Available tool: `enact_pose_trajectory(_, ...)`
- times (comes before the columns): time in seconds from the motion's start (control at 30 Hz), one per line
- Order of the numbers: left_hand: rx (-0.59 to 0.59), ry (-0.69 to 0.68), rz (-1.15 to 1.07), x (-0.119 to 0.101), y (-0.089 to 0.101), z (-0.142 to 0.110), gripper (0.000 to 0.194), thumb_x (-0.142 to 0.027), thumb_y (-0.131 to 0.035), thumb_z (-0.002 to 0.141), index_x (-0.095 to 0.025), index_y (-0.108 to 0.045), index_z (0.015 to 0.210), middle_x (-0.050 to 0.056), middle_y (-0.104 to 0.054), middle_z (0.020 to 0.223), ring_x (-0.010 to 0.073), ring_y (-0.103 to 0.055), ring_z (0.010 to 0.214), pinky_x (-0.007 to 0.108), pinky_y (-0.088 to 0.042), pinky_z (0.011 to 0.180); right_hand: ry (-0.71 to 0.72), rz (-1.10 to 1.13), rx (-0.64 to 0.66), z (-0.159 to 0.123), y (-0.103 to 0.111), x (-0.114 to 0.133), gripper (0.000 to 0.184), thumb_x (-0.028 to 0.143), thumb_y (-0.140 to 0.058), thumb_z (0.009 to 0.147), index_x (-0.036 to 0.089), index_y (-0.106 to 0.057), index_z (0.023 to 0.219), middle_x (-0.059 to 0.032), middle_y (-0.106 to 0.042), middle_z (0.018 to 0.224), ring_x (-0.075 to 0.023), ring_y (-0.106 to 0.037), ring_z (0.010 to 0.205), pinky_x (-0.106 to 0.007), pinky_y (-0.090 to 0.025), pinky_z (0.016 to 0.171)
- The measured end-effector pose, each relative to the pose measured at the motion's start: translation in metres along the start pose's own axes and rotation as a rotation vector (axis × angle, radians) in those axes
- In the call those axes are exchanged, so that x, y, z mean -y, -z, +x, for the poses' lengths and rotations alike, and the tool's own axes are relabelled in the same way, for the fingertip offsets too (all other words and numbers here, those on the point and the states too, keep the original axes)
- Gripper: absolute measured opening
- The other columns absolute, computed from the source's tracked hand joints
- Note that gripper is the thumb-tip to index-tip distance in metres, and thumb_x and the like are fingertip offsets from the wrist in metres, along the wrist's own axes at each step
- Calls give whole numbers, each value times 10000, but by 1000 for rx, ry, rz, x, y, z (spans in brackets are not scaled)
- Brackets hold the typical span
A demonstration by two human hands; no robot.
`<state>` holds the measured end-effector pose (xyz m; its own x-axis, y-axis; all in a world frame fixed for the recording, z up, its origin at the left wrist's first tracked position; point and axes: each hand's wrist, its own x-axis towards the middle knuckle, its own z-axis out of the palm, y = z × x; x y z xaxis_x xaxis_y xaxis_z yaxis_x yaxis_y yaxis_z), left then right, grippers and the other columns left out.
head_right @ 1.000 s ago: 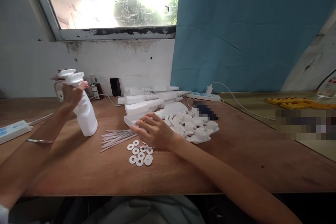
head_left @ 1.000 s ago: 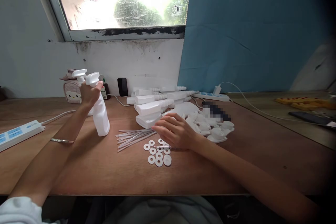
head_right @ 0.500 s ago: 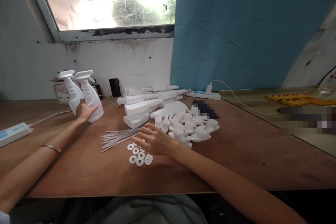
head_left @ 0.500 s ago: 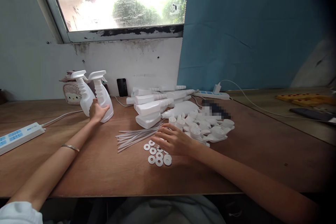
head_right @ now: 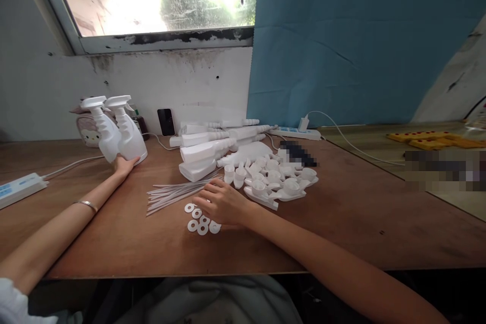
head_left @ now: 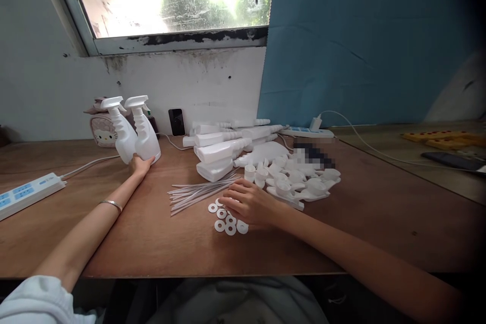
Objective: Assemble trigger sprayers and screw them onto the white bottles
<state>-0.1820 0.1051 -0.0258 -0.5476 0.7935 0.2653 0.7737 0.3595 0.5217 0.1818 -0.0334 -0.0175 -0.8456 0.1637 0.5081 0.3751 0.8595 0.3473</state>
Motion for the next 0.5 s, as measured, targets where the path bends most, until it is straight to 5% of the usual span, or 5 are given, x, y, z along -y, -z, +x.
enact_pose_trajectory(0.13, 5, 39, 73, 0, 5, -13, 365, -344, -535, 870, -143, -498, 1173, 102, -516, 1183, 237, -539, 1022, 441, -469, 846, -2, 100, 46, -2, 4, 2, 256, 302, -447, 910, 127, -583, 1037, -69, -661, 863, -181, -565, 841, -344, -410, 793)
enact_pose_trajectory(0.27, 40, -70, 116, 10, 15, -48, 367, -338, -557, 844, -139, -498, 1146, 109, -488, 1201, 262, -487, 1080, 470, -407, 897, 58, 175, 87, -5, 9, 8, 340, 406, -472, 885, 141, -570, 1074, -91, -657, 945, -201, -558, 929, -359, -398, 820)
enact_pose_trajectory(0.37, 99, -264, 112, 10, 26, -88, 336, -281, -603, 753, -139, -506, 1042, 132, -512, 1124, 332, -442, 1101, 465, -369, 895, 109, 180, 110, -7, 7, 14, 292, 365, -480, 882, 149, -576, 1053, -86, -657, 957, -199, -556, 957, -354, -389, 838)
enact_pose_trajectory(0.5, 189, -660, 32, -21, 41, -143, 156, -266, -502, 795, -235, -527, 945, 39, -549, 1110, 247, -453, 1092, 368, -327, 934, 118, 151, 61, -6, 4, 13, 236, 330, -473, 893, 156, -591, 1000, -60, -665, 902, -182, -563, 909, -330, -394, 807)
